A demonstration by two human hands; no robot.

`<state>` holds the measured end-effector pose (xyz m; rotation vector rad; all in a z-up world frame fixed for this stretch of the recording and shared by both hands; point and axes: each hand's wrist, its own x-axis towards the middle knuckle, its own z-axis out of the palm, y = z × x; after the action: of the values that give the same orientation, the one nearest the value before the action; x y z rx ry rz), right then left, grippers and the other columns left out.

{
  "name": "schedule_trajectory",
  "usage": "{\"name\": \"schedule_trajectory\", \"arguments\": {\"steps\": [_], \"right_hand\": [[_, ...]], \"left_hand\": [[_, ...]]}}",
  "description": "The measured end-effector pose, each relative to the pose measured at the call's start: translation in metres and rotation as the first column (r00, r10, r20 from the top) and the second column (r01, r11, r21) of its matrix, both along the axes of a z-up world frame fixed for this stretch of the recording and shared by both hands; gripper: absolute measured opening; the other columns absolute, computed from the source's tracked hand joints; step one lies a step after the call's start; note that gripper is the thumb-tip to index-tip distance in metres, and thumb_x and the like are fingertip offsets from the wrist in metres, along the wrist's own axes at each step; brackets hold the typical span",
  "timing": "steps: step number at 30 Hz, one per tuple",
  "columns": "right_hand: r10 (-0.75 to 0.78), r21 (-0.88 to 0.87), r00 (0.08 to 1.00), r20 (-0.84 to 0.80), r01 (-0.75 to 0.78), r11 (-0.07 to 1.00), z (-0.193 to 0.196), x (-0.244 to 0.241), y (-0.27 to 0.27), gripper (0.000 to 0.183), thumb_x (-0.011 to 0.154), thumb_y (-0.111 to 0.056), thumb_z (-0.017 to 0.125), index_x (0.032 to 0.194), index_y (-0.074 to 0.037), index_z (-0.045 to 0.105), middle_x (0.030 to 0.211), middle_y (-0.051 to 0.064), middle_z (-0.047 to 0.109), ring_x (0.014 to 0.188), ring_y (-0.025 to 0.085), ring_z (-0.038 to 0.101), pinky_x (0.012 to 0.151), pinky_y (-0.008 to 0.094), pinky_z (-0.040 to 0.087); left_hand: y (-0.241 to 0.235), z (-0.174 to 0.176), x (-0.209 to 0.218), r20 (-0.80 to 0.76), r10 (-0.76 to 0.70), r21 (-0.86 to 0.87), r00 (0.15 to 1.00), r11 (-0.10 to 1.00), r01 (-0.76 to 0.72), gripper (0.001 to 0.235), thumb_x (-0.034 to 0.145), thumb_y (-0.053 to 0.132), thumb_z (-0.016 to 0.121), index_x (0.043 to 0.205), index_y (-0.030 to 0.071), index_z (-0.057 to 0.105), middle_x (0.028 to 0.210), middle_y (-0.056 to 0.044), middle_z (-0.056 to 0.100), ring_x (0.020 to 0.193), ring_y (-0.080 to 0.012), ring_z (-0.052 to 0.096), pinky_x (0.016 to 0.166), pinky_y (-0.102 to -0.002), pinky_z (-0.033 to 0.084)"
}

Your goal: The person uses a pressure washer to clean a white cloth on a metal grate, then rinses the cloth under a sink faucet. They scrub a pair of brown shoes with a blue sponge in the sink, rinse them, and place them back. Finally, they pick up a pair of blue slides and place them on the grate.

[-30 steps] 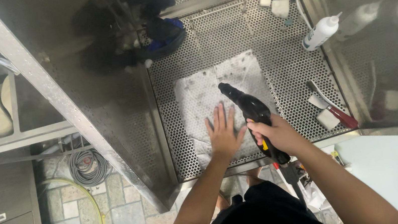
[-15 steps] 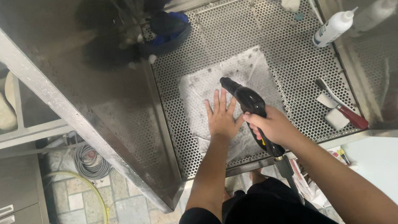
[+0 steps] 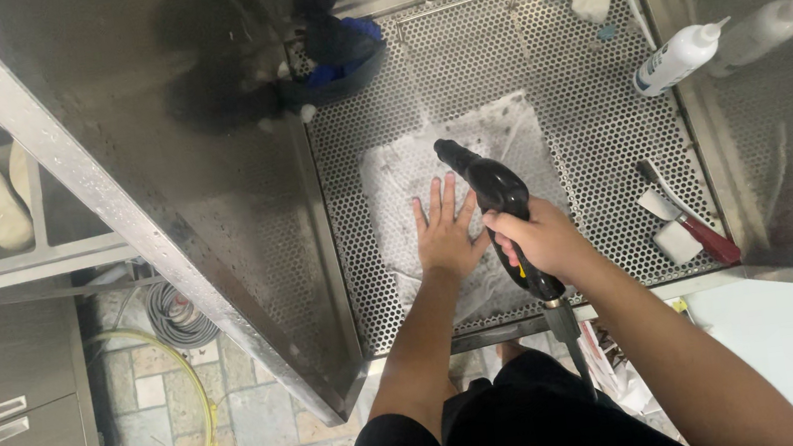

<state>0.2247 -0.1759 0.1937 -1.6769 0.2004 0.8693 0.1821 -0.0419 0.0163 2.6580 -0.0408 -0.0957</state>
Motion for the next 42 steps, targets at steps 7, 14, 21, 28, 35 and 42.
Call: {"name": "schedule_trajectory", "arguments": {"steps": [7,14,21,28,35,42], "right_hand": [[0.007,0.025,1.0,0.024,-0.008,1.0,-0.002,0.0,0.003,0.017,0.093,-0.022,0.063,0.086,-0.006,0.061,0.063,0.002,0.056,0.052,0.013,0.053,0.05,0.03,0.045],[0.038,0.024,0.998,0.052,-0.04,0.999,-0.008,0.0,0.009,0.021,0.094,-0.022,0.065,0.088,-0.003,0.062,0.062,0.002,0.057,0.051,0.012,0.054,0.049,0.03,0.045],[0.061,0.005,0.995,0.083,-0.061,0.998,-0.008,-0.002,0.006,0.017,0.093,-0.021,0.064,0.089,-0.004,0.064,0.062,0.002,0.057,0.05,0.012,0.054,0.049,0.03,0.045],[-0.018,-0.083,0.997,0.074,0.024,0.996,0.0,0.0,-0.009,0.016,0.092,-0.018,0.061,0.086,-0.003,0.061,0.063,0.002,0.057,0.051,0.012,0.054,0.049,0.03,0.045],[-0.046,-0.068,0.998,0.034,0.048,0.997,0.002,0.0,-0.021,0.019,0.092,-0.019,0.063,0.084,-0.002,0.06,0.063,0.003,0.056,0.051,0.014,0.053,0.049,0.031,0.045],[-0.045,-0.037,0.999,0.015,0.045,0.998,-0.002,-0.004,-0.032,0.02,0.091,-0.021,0.064,0.085,-0.003,0.062,0.063,0.002,0.057,0.051,0.014,0.054,0.05,0.031,0.045]], "left_hand": [[0.002,0.002,0.003,0.001,0.004,-0.013,1.0,1.0,-0.004,0.079,0.083,0.054,0.064,0.153,0.023,0.046,0.172,-0.012,0.013,0.159,-0.0332,0.005,0.125,-0.063,0.002],[0.002,0.003,0.004,0.003,-0.004,0.004,1.0,1.0,0.004,0.072,0.087,0.051,0.063,0.15,0.021,0.05,0.17,-0.015,0.018,0.159,-0.0348,0.005,0.123,-0.065,0.002],[0.003,0.005,0.006,-0.106,-0.03,0.061,0.994,0.997,0.036,0.075,0.085,0.052,0.063,0.152,0.022,0.047,0.171,-0.013,0.015,0.159,-0.0338,0.004,0.124,-0.063,0.002],[-0.001,0.002,0.007,-0.02,-0.01,0.02,1.0,1.0,0.011,0.079,0.093,0.067,0.052,0.16,0.029,0.033,0.172,-0.012,0.008,0.158,-0.0335,0.003,0.122,-0.065,0.0],[-0.001,0.001,0.004,-0.051,-0.026,0.102,0.998,0.994,0.031,0.082,0.092,0.069,0.049,0.162,0.031,0.027,0.172,-0.011,0.005,0.158,-0.0324,0.001,0.124,-0.063,0.0],[-0.001,0.003,0.007,-0.102,-0.038,0.122,0.994,0.991,0.05,0.082,0.093,0.069,0.048,0.163,0.031,0.024,0.172,-0.011,0.004,0.158,-0.0323,-0.001,0.124,-0.062,-0.002]]}}
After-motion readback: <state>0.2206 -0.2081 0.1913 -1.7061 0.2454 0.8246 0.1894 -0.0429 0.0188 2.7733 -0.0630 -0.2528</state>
